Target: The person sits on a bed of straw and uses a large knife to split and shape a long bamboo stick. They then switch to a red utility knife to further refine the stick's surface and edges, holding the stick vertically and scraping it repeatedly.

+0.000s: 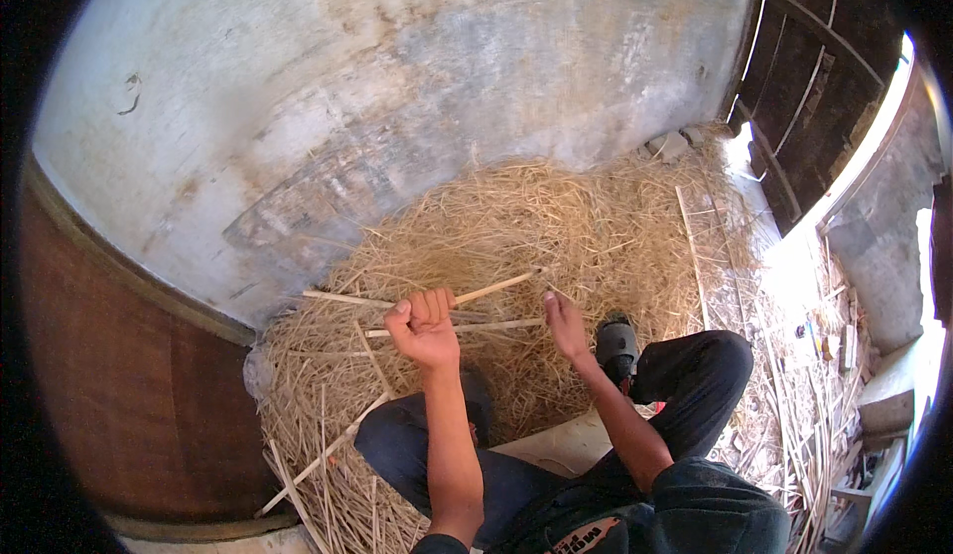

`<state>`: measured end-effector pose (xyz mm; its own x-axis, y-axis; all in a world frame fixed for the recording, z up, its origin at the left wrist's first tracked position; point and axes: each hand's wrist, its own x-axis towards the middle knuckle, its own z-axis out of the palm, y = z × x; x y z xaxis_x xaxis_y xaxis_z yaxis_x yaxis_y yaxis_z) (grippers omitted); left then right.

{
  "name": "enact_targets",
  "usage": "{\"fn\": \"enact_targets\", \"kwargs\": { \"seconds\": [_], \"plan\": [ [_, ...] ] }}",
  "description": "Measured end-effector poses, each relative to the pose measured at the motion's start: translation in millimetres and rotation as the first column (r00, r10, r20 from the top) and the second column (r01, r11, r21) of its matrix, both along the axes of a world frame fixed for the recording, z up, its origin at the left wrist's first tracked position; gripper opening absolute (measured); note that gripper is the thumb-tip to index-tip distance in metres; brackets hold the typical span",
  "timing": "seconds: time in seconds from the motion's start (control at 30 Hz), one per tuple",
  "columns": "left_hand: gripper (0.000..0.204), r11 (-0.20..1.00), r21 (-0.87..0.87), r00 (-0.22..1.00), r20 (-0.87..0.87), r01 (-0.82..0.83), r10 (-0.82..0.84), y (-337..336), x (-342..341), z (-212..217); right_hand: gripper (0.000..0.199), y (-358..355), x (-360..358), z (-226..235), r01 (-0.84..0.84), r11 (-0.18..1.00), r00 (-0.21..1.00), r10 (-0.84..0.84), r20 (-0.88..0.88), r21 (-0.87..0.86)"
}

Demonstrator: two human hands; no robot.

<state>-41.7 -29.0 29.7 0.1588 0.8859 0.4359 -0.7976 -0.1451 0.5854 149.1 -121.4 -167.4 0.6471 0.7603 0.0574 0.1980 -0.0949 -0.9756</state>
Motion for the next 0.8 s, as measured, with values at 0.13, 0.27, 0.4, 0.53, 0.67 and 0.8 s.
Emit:
{"fn": "enact_targets", "kwargs": {
  "seconds": [0.13,0.27,0.4,0.53,0.67,0.8],
  "plan": [
    [0.045,0.998,0.059,0.997,-0.061,-0.038,0.042,-6,1,-4,0.043,-5,-47,48,-0.119,0.990,0.945,0.136,0.297,-0.074],
    [0.046,0.997,0.071,1.000,0.023,0.012,-0.014,-14,-15,20,0.043,-8,-22,32,0.009,0.962,0.963,0.065,0.263,-0.273],
    [0.047,0.999,0.004,0.999,0.007,-0.033,0.033,-7,-8,-1,0.047,1,8,-26,0.156,0.968,0.896,-0.054,0.441,-0.197],
    [0.047,0.998,0.054,0.999,-0.046,-0.017,0.019,-10,0,7,0.055,6,14,-55,-0.116,0.977,0.983,0.088,-0.160,-0.180],
    [0.046,0.991,0.135,0.997,-0.066,-0.019,0.028,-10,-11,6,0.047,6,-17,-4,-0.150,0.984,0.917,0.104,-0.384,-0.091],
    [0.046,0.980,0.194,0.990,-0.127,-0.043,0.068,-17,-1,5,0.037,3,-62,43,-0.111,0.988,0.932,0.142,0.334,-0.109]
  ]
}}
